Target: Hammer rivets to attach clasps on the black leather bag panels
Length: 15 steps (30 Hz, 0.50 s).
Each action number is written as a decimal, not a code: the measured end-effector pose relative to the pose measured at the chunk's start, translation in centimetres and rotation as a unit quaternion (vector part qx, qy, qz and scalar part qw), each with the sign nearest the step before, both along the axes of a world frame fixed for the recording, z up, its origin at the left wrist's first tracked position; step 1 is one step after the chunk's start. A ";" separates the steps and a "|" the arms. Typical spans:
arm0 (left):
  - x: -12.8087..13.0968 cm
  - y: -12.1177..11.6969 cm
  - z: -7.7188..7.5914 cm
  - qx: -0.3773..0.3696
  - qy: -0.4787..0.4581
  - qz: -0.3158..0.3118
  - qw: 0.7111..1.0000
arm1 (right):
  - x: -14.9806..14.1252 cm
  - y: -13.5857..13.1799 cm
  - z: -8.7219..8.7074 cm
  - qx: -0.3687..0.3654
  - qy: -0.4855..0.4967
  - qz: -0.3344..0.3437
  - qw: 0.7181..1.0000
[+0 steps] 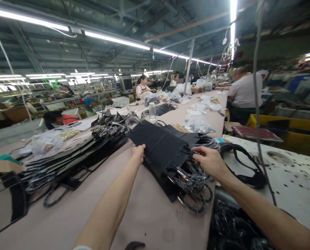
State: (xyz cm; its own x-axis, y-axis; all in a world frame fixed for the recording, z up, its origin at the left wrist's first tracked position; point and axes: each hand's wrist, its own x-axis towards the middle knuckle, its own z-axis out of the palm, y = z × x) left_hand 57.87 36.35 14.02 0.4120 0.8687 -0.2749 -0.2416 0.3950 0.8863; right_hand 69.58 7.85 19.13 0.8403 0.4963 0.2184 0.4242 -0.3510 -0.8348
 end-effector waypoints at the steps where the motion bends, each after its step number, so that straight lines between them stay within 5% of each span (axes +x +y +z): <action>1: -0.1 -0.5 -1.4 -0.014 0.042 -0.004 0.999 | 0.4 0.1 -1.1 -0.033 -0.024 -0.009 0.999; 4: -1.0 -1.8 -5.0 -0.050 0.133 -0.029 0.989 | 1.3 -0.1 -3.2 -0.042 -0.024 -0.026 0.999; 6: -1.5 -2.6 -6.8 -0.082 0.167 -0.049 0.981 | 1.6 -0.3 -3.8 0.010 0.082 -0.017 0.996; 10: -2.1 -3.9 -9.2 -0.157 0.182 -0.080 0.967 | 2.0 -0.3 -5.5 0.086 0.306 0.037 0.947; 15: -2.0 -3.3 -10.7 -0.177 0.170 -0.099 0.964 | 2.7 -0.3 -9.8 0.019 0.240 0.027 0.970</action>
